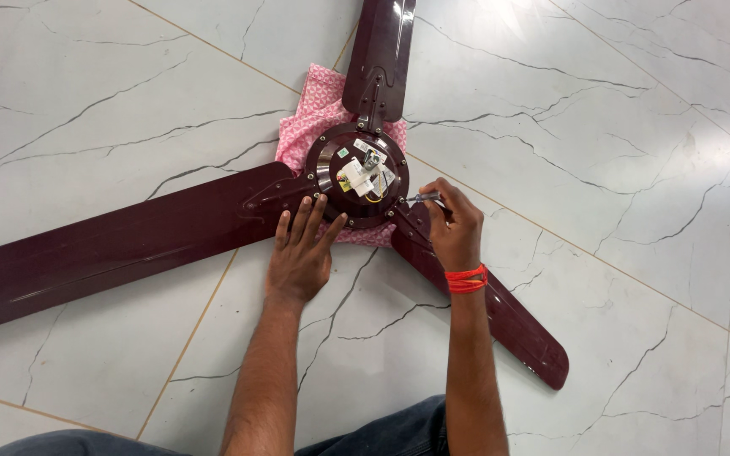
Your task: The person uses a screwdriver to tighten screws on the central hub of a ceiling fan lying on the floor. They systematically work around the hub, securing the fan blades to the motor housing.
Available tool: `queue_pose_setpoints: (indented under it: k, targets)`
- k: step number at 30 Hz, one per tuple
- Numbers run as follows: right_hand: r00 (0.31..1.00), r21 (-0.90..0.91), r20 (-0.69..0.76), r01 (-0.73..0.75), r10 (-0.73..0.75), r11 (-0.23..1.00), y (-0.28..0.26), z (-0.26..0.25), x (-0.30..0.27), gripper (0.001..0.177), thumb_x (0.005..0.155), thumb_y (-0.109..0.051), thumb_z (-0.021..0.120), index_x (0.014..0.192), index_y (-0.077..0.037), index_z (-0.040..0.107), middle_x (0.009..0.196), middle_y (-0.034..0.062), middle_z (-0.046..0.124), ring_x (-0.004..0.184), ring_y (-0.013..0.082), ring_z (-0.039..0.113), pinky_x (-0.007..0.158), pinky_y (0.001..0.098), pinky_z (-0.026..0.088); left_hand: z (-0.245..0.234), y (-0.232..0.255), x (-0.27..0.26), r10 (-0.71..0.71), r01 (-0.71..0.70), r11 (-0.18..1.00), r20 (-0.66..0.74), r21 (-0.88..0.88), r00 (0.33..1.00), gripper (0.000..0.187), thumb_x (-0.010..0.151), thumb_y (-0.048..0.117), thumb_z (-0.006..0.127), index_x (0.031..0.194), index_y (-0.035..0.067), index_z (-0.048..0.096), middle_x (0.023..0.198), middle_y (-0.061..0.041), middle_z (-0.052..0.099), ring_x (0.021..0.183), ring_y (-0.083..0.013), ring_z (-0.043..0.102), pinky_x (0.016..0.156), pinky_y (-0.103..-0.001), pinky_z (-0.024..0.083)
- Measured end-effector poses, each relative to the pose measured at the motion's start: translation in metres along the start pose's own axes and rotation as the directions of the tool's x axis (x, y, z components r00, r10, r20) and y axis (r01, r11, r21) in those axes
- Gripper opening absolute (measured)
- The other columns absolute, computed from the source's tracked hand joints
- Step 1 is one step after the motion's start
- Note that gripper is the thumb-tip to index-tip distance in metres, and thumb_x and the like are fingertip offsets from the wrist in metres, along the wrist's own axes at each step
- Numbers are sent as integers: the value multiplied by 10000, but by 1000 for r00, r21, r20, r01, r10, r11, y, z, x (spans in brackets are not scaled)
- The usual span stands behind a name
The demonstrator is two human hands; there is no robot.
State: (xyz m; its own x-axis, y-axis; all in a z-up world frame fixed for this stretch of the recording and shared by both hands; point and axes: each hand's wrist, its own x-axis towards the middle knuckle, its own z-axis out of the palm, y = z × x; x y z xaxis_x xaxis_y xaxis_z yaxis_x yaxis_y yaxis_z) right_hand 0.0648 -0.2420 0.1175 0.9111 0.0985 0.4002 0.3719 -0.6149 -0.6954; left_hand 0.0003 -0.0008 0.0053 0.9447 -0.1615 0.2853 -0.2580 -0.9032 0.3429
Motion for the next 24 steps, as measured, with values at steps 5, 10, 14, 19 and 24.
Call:
queue_pose_setpoints:
  k: [5,10,14,19,24]
  targets:
    - [995,12,-45,87,-86,996,6,6,-3,551,952,73,708,1439,-64,491,1173,153,737,1056,228,743,789,301,651,-1,1,1,11,-11,1000,-42,-9,999,765,922,121,616,1589,358,327,1709,-35,204,1584,-225,151,1286,-501,119]
    - [997,-10,-78,27,-28,1000,24,24,-13,823,981,35,701,1590,-93,163,1207,180,715,1069,250,749,782,312,663,-2,0,0,13,-15,999,-72,-33,997,774,909,101,623,1588,349,347,1707,-42,225,1587,-235,165,1291,-497,123]
    - [986,-108,-147,60,-76,992,28,34,-23,794,1025,44,654,1613,-123,147,1190,181,737,1034,244,767,766,304,654,-2,0,-2,32,-38,998,-112,-56,993,772,916,89,620,1597,329,347,1709,-60,230,1590,-244,171,1293,-498,126]
    - [964,33,-248,112,-100,993,9,40,-27,770,1076,17,627,1636,-129,119,1165,164,746,902,179,740,760,278,615,3,-2,-4,49,-57,997,-129,-59,990,766,924,88,614,1603,318,344,1708,-77,226,1589,-255,170,1287,-503,126]
    - [975,103,-211,99,-76,990,-28,58,-37,759,1085,-30,599,1621,-90,66,1132,137,759,824,122,722,689,237,579,-8,-2,0,72,-70,997,-146,17,987,743,937,96,611,1603,323,376,1715,-79,245,1598,-246,180,1294,-484,122]
